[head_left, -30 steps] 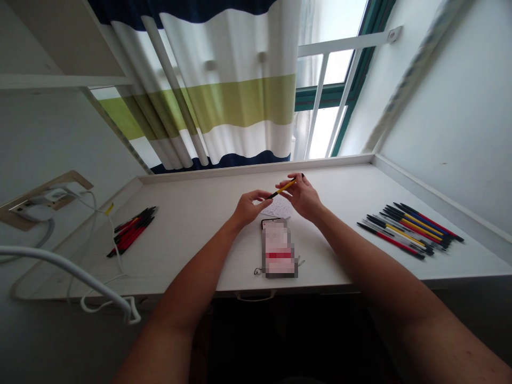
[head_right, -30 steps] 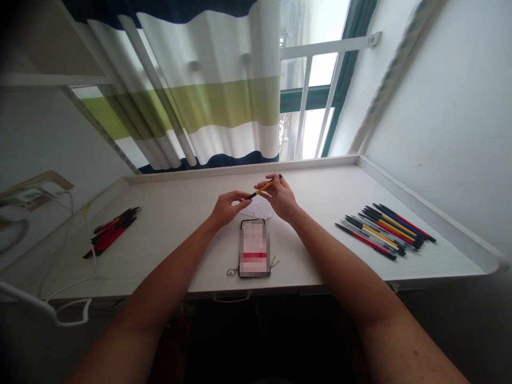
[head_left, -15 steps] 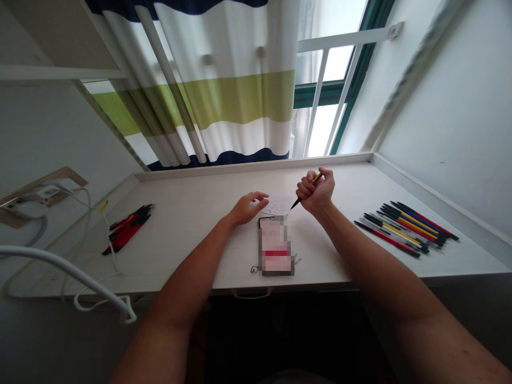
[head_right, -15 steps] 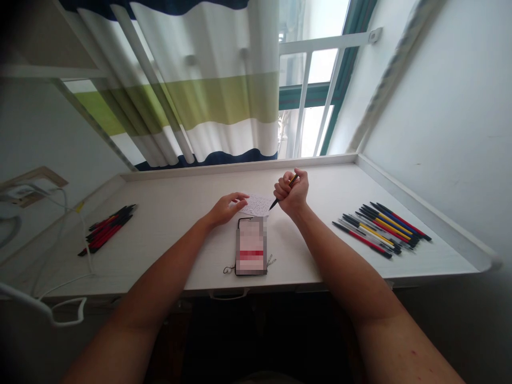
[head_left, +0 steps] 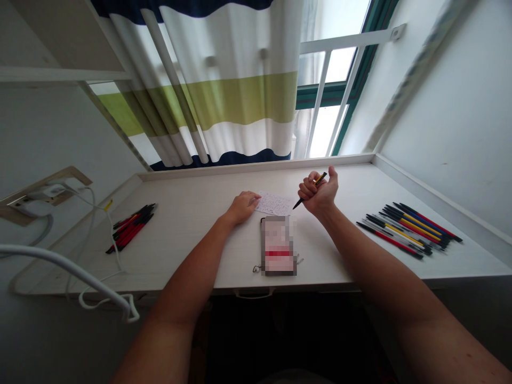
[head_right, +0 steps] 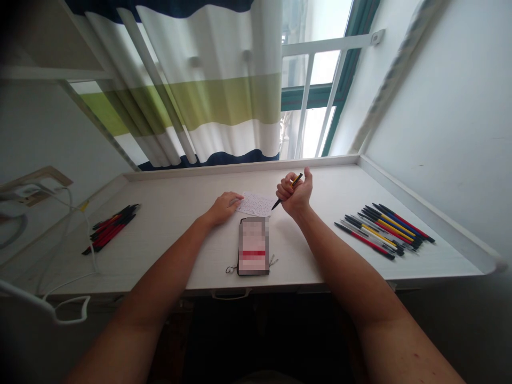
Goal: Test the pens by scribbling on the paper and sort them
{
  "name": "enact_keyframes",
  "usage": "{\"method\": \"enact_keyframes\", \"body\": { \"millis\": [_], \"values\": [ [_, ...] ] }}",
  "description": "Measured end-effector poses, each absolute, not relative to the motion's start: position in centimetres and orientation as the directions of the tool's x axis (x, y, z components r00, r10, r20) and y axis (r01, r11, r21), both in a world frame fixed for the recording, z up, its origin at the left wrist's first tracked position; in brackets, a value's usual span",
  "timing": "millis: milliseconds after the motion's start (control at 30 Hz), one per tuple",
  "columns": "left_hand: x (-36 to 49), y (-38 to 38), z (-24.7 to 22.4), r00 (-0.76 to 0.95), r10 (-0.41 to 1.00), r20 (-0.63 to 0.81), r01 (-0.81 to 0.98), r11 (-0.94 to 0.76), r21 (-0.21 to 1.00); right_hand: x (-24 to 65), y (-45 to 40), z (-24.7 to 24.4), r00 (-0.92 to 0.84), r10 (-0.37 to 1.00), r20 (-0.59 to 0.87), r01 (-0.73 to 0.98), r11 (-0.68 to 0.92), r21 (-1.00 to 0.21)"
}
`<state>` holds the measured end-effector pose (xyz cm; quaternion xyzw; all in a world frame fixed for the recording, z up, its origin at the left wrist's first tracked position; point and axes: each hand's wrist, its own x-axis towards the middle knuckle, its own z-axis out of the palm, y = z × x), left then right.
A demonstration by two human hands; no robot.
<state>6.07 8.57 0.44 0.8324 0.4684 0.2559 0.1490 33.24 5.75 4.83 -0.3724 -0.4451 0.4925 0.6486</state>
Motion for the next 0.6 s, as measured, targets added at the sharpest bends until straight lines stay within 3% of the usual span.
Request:
{"method": "enact_keyframes", "body": {
  "millis": [167,400,600],
  "values": [
    [6.2,8.3,0.7,0.462,0.847,0.262,0.710,-0.531,0.463,33.4,6.0,4.6,0.099,0.969,0.226,-0.319,0.246,-0.915],
    [6.9,7.6,1.6,0.460,0.840,0.286,0.706,-0.542,0.455,33.3,5.9,4.6,0.054,0.977,0.207,-0.500,0.206,-0.841],
    [6.4,7.9,1.1,0.482,0.843,0.238,0.712,-0.535,0.454,33.1,5.4,5.1,0.059,0.974,0.217,-0.447,0.220,-0.867]
  ]
}}
